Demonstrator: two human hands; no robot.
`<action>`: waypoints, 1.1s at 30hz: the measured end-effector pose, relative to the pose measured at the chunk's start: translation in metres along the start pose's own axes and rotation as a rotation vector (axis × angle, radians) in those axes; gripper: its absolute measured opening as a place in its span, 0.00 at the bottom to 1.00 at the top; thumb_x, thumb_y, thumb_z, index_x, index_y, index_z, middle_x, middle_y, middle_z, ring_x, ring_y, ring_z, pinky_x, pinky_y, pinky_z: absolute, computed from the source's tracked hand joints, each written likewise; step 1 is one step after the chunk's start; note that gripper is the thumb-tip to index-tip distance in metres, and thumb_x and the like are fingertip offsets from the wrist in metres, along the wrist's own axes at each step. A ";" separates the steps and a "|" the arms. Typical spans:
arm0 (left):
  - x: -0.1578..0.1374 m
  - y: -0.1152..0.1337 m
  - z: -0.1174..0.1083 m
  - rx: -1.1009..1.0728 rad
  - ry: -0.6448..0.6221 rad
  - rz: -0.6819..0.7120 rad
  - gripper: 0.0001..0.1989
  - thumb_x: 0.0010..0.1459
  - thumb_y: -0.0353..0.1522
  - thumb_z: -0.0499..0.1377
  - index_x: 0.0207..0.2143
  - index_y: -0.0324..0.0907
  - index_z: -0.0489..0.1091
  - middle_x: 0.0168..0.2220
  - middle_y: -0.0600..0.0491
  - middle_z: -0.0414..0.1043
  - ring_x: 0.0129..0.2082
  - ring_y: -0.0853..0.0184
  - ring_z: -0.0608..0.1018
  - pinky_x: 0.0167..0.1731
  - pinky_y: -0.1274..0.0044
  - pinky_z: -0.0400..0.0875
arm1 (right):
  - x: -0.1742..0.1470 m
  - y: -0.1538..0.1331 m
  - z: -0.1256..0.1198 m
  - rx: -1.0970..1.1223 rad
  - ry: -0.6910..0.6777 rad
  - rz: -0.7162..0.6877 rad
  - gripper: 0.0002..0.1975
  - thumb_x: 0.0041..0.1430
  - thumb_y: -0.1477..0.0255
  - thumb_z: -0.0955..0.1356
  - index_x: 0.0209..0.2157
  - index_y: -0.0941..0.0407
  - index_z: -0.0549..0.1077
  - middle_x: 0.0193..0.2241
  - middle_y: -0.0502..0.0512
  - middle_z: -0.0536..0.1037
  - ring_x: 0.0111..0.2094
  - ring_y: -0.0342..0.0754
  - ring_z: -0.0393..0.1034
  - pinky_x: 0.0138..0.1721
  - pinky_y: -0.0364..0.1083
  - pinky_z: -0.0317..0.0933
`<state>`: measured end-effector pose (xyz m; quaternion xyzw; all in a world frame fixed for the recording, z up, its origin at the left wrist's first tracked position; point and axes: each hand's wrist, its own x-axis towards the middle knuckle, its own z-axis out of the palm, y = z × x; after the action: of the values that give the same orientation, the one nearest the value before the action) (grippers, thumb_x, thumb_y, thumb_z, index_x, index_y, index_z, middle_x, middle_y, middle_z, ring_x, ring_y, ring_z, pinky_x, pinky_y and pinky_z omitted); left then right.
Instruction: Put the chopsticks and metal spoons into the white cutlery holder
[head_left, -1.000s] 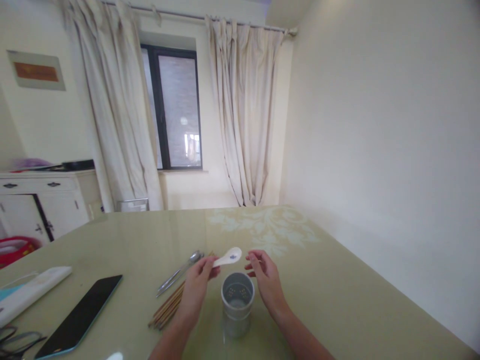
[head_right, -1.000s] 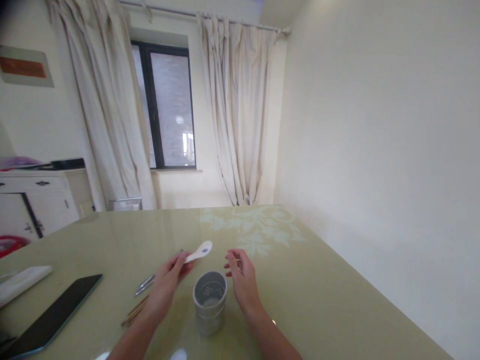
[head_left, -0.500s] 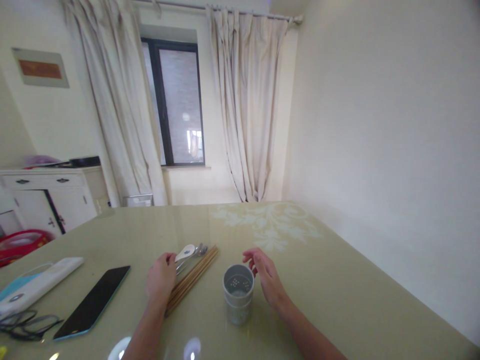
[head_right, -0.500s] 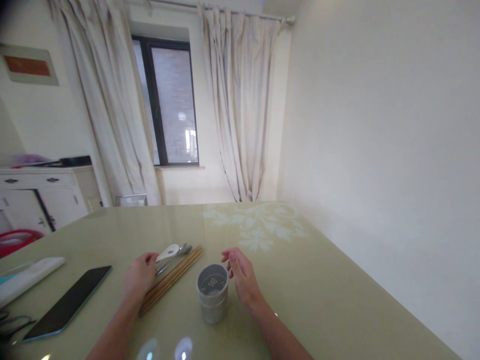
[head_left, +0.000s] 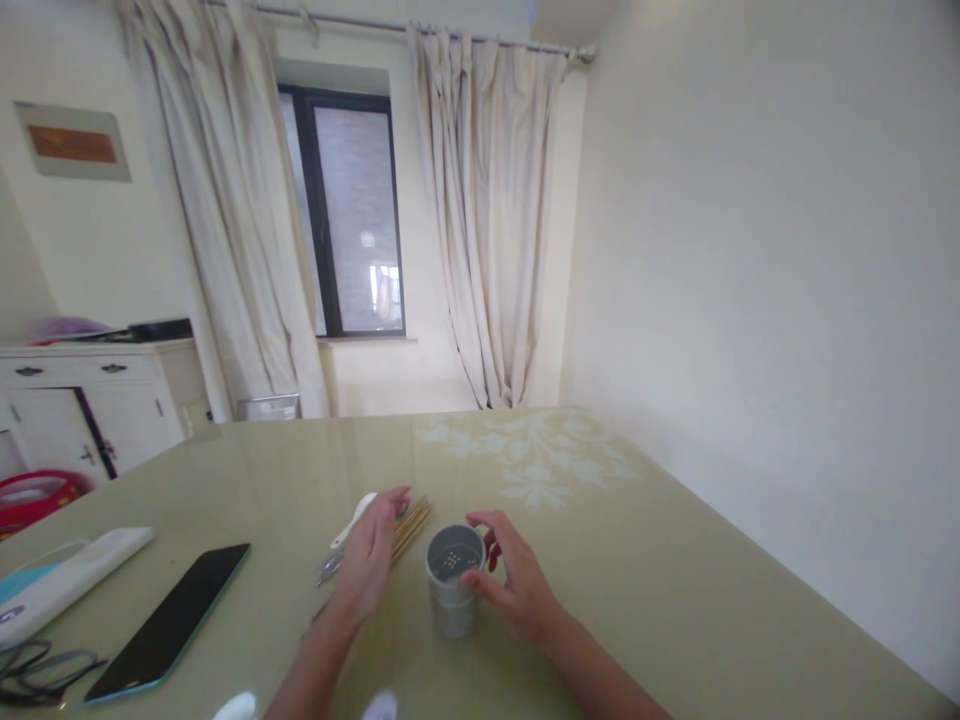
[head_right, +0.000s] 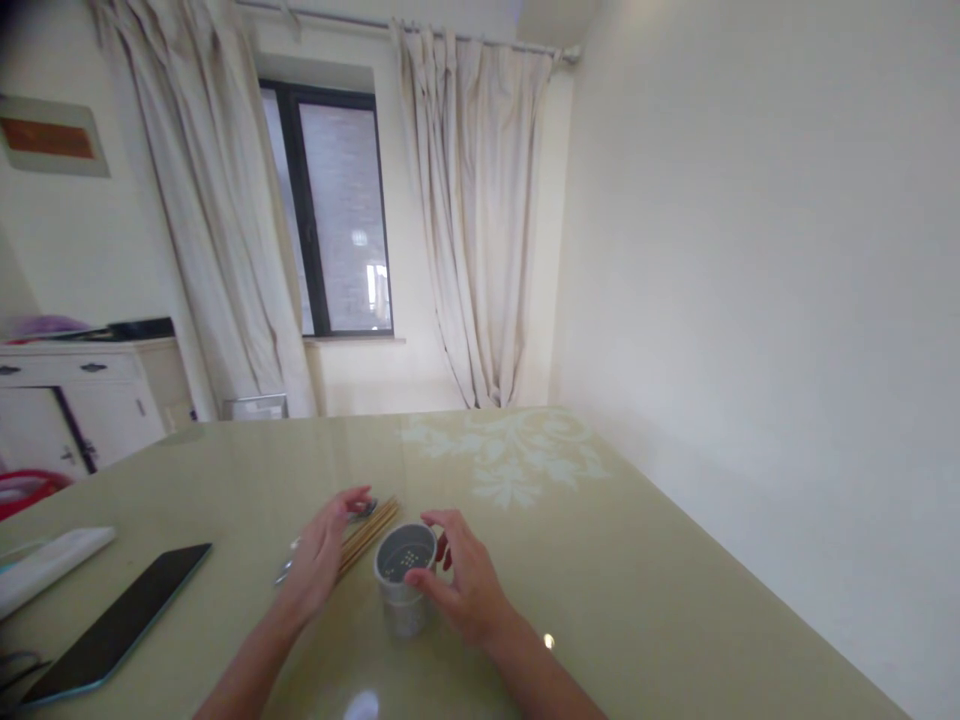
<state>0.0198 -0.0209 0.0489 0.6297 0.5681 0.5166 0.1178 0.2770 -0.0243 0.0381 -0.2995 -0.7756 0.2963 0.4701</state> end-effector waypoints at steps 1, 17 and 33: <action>-0.005 0.009 0.005 -0.124 -0.080 0.056 0.33 0.72 0.52 0.40 0.59 0.43 0.74 0.53 0.42 0.80 0.53 0.52 0.81 0.56 0.61 0.74 | 0.000 0.000 0.004 0.012 0.005 0.016 0.30 0.67 0.48 0.69 0.62 0.51 0.68 0.55 0.61 0.75 0.42 0.52 0.74 0.42 0.49 0.68; 0.003 0.005 0.013 0.050 0.010 0.009 0.29 0.60 0.51 0.62 0.56 0.42 0.71 0.53 0.43 0.80 0.53 0.51 0.81 0.56 0.60 0.74 | 0.011 0.024 0.006 0.045 0.212 0.261 0.22 0.67 0.55 0.68 0.56 0.54 0.70 0.50 0.62 0.77 0.38 0.50 0.75 0.35 0.48 0.71; 0.003 0.006 0.005 -0.209 0.202 -0.086 0.28 0.69 0.54 0.48 0.57 0.45 0.69 0.61 0.42 0.74 0.62 0.51 0.75 0.65 0.57 0.67 | 0.023 0.045 -0.030 -0.027 0.636 0.319 0.19 0.64 0.51 0.67 0.29 0.51 0.67 0.24 0.47 0.66 0.27 0.49 0.63 0.32 0.46 0.58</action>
<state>0.0266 -0.0181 0.0528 0.5337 0.5468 0.6282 0.1470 0.3037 0.0275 0.0287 -0.5001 -0.5376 0.2477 0.6321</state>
